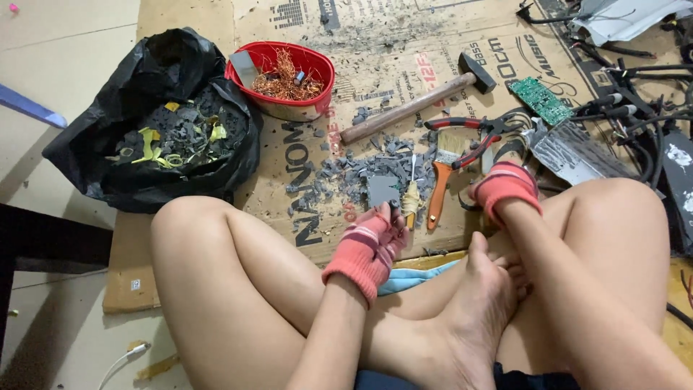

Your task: Dismantling a circuit board by breaking it into smaller pieces using pliers.

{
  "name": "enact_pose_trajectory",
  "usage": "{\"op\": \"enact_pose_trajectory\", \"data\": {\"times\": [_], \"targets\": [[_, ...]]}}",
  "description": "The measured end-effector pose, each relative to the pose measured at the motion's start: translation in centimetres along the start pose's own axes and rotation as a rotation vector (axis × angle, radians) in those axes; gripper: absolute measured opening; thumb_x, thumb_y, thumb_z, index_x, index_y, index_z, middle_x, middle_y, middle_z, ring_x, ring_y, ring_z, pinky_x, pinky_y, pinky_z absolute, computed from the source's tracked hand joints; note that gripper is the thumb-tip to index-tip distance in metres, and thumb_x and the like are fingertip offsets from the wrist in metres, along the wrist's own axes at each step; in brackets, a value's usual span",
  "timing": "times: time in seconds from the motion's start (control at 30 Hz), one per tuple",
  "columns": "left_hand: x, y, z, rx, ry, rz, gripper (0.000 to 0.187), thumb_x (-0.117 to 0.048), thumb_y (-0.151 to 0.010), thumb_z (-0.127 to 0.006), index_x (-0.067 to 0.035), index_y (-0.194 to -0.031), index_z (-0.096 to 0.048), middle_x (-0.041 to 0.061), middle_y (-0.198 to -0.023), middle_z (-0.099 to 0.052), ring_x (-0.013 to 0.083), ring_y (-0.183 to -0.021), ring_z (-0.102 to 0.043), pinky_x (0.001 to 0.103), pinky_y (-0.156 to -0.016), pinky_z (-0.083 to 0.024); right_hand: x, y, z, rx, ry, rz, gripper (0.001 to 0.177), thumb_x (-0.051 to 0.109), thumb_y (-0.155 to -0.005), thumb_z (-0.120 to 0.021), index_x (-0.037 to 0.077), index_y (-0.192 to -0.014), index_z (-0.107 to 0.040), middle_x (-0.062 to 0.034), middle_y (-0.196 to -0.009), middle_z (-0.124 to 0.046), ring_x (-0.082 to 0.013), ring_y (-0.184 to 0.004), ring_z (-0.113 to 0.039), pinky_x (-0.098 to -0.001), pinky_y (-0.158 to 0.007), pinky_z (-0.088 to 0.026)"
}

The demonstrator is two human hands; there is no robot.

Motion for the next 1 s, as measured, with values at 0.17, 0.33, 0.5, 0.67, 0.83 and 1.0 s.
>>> {"op": "enact_pose_trajectory", "data": {"times": [0.17, 0.33, 0.5, 0.67, 0.83, 1.0], "targets": [[0.0, -0.5, 0.4, 0.037, 0.151, 0.009, 0.025, -0.018, -0.095, -0.073, -0.010, -0.117, -0.064, 0.010, -0.100, -0.076, 0.0225, -0.086, -0.073, 0.027, -0.079, -0.060, -3.4, -4.3, -0.5, 0.131, -0.262, -0.227, 0.037, 0.027, -0.085, -0.079, -0.006, -0.095, -0.065, -0.0220, -0.076, -0.061, -0.0357, -0.064, -0.058, -0.0556, -0.063, -0.054], [0.0, -1.1, 0.6, 0.065, 0.194, -0.021, 0.023, -0.015, -0.094, -0.073, -0.008, -0.115, -0.064, 0.013, -0.101, -0.075, 0.0241, -0.088, -0.073, 0.034, -0.086, -0.061, -2.5, 3.7, -2.8, 0.137, -0.521, -0.128, 0.060, 0.007, -0.090, -0.069, 0.016, -0.147, -0.050, -0.0252, -0.097, -0.068, -0.0414, -0.069, -0.070, -0.0658, -0.057, -0.059], [0.8, -1.8, 1.1, 0.111, 0.378, -0.015, 0.032, -0.001, -0.092, -0.071, 0.000, -0.124, -0.068, 0.022, -0.113, -0.072, 0.0297, -0.101, -0.069, 0.042, -0.098, -0.058, 5.2, 14.9, -2.7, 0.225, -0.670, 0.060, 0.039, 0.027, -0.102, -0.056, 0.033, -0.141, -0.061, -0.0182, -0.120, -0.069, -0.0286, -0.112, -0.069, -0.0465, -0.102, -0.054], [0.8, -1.7, 2.2, 0.243, 0.402, 0.016, 0.023, -0.003, -0.099, -0.061, 0.000, -0.121, -0.067, 0.013, -0.115, -0.071, 0.0194, -0.100, -0.069, 0.033, -0.097, -0.055, 5.3, 15.9, -3.6, 0.177, -0.564, 0.355, 0.048, 0.030, -0.099, -0.054, 0.021, -0.146, -0.058, -0.0138, -0.146, -0.058, -0.0308, -0.138, -0.053, -0.0478, -0.117, -0.040], [0.7, -1.3, 1.9, 0.275, 0.531, 0.225, 0.029, -0.005, -0.106, -0.050, -0.003, -0.129, -0.068, 0.008, -0.120, -0.074, 0.0113, -0.108, -0.069, 0.027, -0.102, -0.054, 4.9, 15.1, -4.3, 0.156, -0.619, 0.429, 0.049, 0.028, -0.097, -0.060, 0.019, -0.145, -0.059, -0.0136, -0.144, -0.061, -0.0336, -0.134, -0.055, -0.0506, -0.114, -0.041], [-0.1, 0.0, 0.9, 0.288, 0.230, 0.025, 0.044, 0.001, -0.104, -0.046, -0.010, -0.144, -0.059, 0.019, -0.139, -0.063, 0.0198, -0.123, -0.062, 0.034, -0.110, -0.048, 4.5, 14.8, -4.6, 0.145, -0.665, 0.439, 0.046, 0.029, -0.098, -0.058, 0.020, -0.143, -0.061, -0.0102, -0.142, -0.063, -0.0297, -0.136, -0.054, -0.0483, -0.116, -0.038]]}}
Point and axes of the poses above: each hand's wrist, its own y-axis away from the middle knuckle, its own z-axis out of the back of the hand, x = y × z, the point moved 3 cm from there along -y, towards the middle knuckle
